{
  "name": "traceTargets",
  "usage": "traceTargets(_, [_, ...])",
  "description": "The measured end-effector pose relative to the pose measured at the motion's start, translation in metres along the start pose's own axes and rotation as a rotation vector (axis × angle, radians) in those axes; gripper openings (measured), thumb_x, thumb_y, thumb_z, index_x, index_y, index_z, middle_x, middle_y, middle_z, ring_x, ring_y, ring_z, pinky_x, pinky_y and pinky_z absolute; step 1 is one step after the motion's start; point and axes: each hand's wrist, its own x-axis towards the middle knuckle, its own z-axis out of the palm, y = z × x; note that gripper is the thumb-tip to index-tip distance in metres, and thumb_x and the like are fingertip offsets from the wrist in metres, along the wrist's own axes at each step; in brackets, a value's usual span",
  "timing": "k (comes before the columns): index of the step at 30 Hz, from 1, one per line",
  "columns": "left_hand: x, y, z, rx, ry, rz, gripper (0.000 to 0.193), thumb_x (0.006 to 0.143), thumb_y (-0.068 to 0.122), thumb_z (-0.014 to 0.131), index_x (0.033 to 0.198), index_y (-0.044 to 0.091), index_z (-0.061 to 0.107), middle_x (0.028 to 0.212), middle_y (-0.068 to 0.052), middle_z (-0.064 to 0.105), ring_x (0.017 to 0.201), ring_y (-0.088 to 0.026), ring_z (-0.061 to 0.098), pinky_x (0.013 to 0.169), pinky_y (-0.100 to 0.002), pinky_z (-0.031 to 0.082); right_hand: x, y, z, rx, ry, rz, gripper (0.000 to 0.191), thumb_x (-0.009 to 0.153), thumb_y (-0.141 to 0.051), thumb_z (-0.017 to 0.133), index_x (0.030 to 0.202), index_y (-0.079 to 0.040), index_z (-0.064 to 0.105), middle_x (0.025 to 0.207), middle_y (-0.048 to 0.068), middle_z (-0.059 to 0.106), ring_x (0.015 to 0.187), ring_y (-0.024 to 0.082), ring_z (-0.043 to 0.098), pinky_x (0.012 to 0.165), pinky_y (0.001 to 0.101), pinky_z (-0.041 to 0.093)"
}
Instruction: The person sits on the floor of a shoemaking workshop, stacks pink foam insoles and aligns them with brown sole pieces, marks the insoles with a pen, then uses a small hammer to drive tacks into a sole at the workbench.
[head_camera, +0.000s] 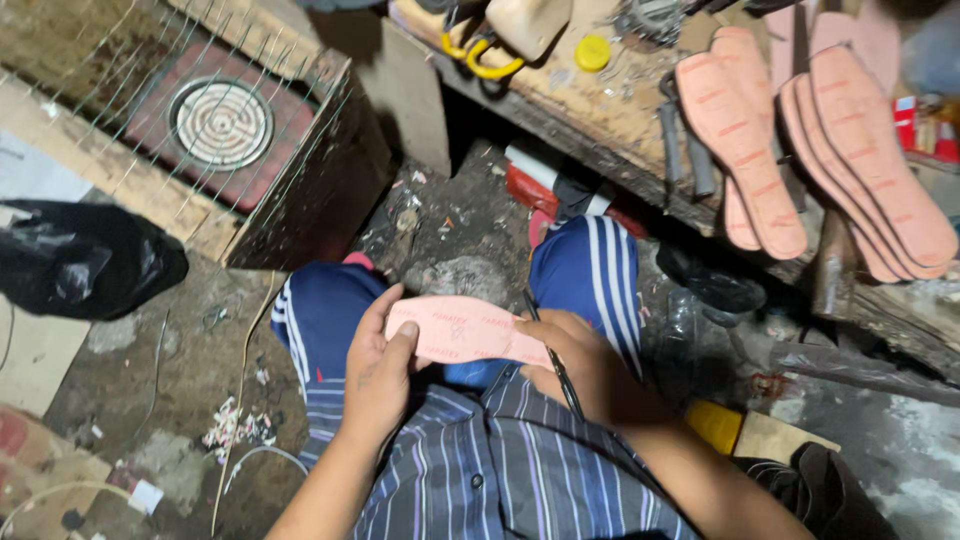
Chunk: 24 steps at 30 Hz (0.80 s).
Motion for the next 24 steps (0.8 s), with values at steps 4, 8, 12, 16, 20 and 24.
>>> traceTargets(4, [0.003, 0.010, -0.011, -0.017, 0.052, 0.059, 0.057, 0.100, 0.015, 0.050, 0.152, 0.004, 0.030, 0.133, -0.014, 0.060, 0.114, -0.023, 0.067, 0.089, -0.037, 0.062, 0.001, 0.011, -0.025, -0.051, 0.239, 0.014, 0.052, 0.082, -0.010, 0.078, 0.130, 0.000, 0.061, 0.126, 0.023, 0.065, 0.116, 0.039, 0.066, 0.098, 0.0416, 0.052])
traceTargets(8, [0.018, 0.018, -0.046, 0.254, 0.100, 0.236, 0.053, 0.105, 0.015, 0.048, 0.153, -0.001, 0.031, 0.140, -0.018, 0.058, 0.120, -0.026, 0.065, 0.093, -0.037, 0.057, 0.006, 0.053, -0.092, -0.298, 0.602, 0.006, 0.050, 0.090, -0.008, 0.079, 0.134, 0.003, 0.058, 0.126, 0.023, 0.064, 0.115, 0.039, 0.067, 0.101, 0.0431, 0.053])
traceTargets(12, [0.035, 0.007, -0.069, 0.247, 0.222, 0.157, 0.048, 0.103, 0.011, 0.050, 0.147, -0.004, 0.037, 0.133, -0.020, 0.061, 0.110, -0.027, 0.068, 0.088, -0.036, 0.058, 0.004, 0.084, -0.142, -0.494, 0.802, 0.141, 0.039, 0.093, -0.009, 0.084, 0.124, 0.001, 0.063, 0.118, 0.020, 0.065, 0.115, 0.038, 0.065, 0.103, 0.0435, 0.052])
traceTargets(16, [0.043, -0.003, -0.069, 0.203, 0.251, 0.139, 0.045, 0.104, 0.010, 0.051, 0.145, -0.005, 0.041, 0.128, -0.019, 0.064, 0.105, -0.025, 0.069, 0.085, -0.036, 0.058, 0.012, 0.104, -0.155, -0.513, 0.847, 0.183, 0.039, 0.089, -0.010, 0.085, 0.121, -0.001, 0.065, 0.123, 0.019, 0.065, 0.119, 0.038, 0.060, 0.105, 0.0454, 0.048])
traceTargets(20, [0.049, -0.002, -0.062, 0.185, 0.232, 0.118, 0.045, 0.103, 0.011, 0.051, 0.145, -0.005, 0.042, 0.126, -0.019, 0.065, 0.104, -0.026, 0.069, 0.084, -0.037, 0.059, 0.018, 0.116, -0.152, -0.467, 0.901, 0.179, 0.040, 0.086, -0.010, 0.083, 0.121, -0.004, 0.064, 0.123, 0.017, 0.063, 0.120, 0.037, 0.057, 0.106, 0.0461, 0.045])
traceTargets(24, [0.060, -0.002, -0.051, 0.192, 0.229, 0.080, 0.046, 0.102, 0.010, 0.052, 0.145, -0.004, 0.042, 0.124, -0.020, 0.066, 0.102, -0.027, 0.070, 0.083, -0.039, 0.059, 0.021, 0.115, -0.147, -0.590, 0.953, 0.158, 0.040, 0.083, -0.008, 0.082, 0.118, -0.007, 0.063, 0.125, 0.014, 0.064, 0.115, 0.037, 0.054, 0.105, 0.0460, 0.042])
